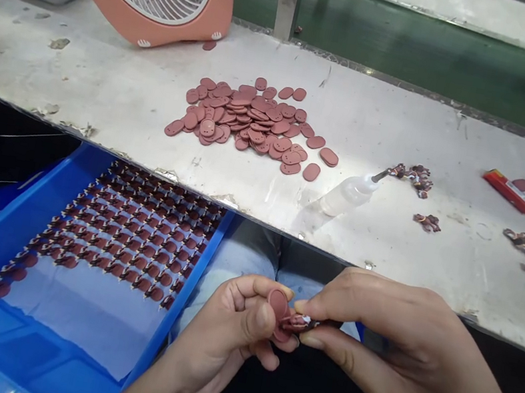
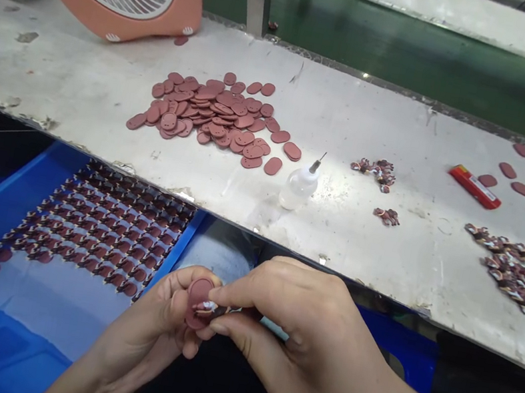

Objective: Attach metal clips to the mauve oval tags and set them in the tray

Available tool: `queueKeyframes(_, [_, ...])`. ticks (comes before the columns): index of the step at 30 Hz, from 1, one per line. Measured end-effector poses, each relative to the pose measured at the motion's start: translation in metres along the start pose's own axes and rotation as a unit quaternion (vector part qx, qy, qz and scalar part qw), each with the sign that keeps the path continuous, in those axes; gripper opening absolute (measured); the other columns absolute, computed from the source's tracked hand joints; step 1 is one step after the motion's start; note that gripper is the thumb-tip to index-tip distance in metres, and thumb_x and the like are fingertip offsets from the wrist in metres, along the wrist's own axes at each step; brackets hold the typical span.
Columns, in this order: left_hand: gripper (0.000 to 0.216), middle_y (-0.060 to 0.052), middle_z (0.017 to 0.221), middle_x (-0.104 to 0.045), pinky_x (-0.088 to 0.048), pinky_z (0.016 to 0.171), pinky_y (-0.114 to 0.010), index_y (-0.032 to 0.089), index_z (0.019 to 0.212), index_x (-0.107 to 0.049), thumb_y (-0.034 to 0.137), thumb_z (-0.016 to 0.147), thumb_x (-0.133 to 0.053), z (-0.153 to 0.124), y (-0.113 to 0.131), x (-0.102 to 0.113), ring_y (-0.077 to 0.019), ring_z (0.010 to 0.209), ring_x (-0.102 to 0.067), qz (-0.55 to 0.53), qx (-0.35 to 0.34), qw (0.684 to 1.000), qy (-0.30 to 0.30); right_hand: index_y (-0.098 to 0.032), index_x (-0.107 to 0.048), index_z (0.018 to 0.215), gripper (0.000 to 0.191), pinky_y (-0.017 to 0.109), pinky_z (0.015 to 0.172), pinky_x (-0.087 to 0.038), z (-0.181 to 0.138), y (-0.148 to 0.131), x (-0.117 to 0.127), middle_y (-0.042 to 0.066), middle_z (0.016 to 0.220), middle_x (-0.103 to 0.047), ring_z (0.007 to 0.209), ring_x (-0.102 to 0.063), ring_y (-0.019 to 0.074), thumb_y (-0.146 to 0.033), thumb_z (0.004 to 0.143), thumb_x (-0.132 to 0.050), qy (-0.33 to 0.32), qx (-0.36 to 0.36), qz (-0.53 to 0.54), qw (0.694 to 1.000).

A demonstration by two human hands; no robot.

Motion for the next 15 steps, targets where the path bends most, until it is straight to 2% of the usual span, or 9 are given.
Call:
queueKeyframes(8, [0.033, -0.001, 0.064, -0.072, -0.052, 0.047, -0.011, 0.016, 0.078, -0.077, 0.04, 0.063, -0.093, 0.001, 0.0, 0.003, -0.0092, 0.056, -0.068, 0.009, -0.006, 1.0, 0.023, -0.023, -0.067, 0.107, 0.018, 0.012, 0.075, -0.049, 0.003, -0.005, -0.002, -0.006, 0.093, -0.069, 0.081, -0.063, 0.0034, -0.009, 0.097, -0.064, -0.025, 0.029, -0.043, 0.998])
queueKeyframes(15, [0.032, 0.001, 0.06, -0.071, -0.051, 0.052, -0.012, 0.017, 0.077, -0.077, 0.037, 0.06, -0.095, -0.004, 0.006, -0.005, -0.0064, 0.052, -0.063, 0.008, -0.018, 1.0, 0.008, -0.02, -0.064, 0.114, 0.019, 0.012, 0.078, -0.05, 0.003, -0.011, -0.003, -0.004, 0.099, -0.071, 0.083, -0.062, 0.005, -0.01, 0.098, -0.063, -0.044, 0.076, -0.055, 0.995])
Point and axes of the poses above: each hand's wrist, its own z-axis towards the middle knuckle, its own x-axis out of the back of the hand, y = z × x, the point moved 6 cm from there along z, towards the middle knuckle
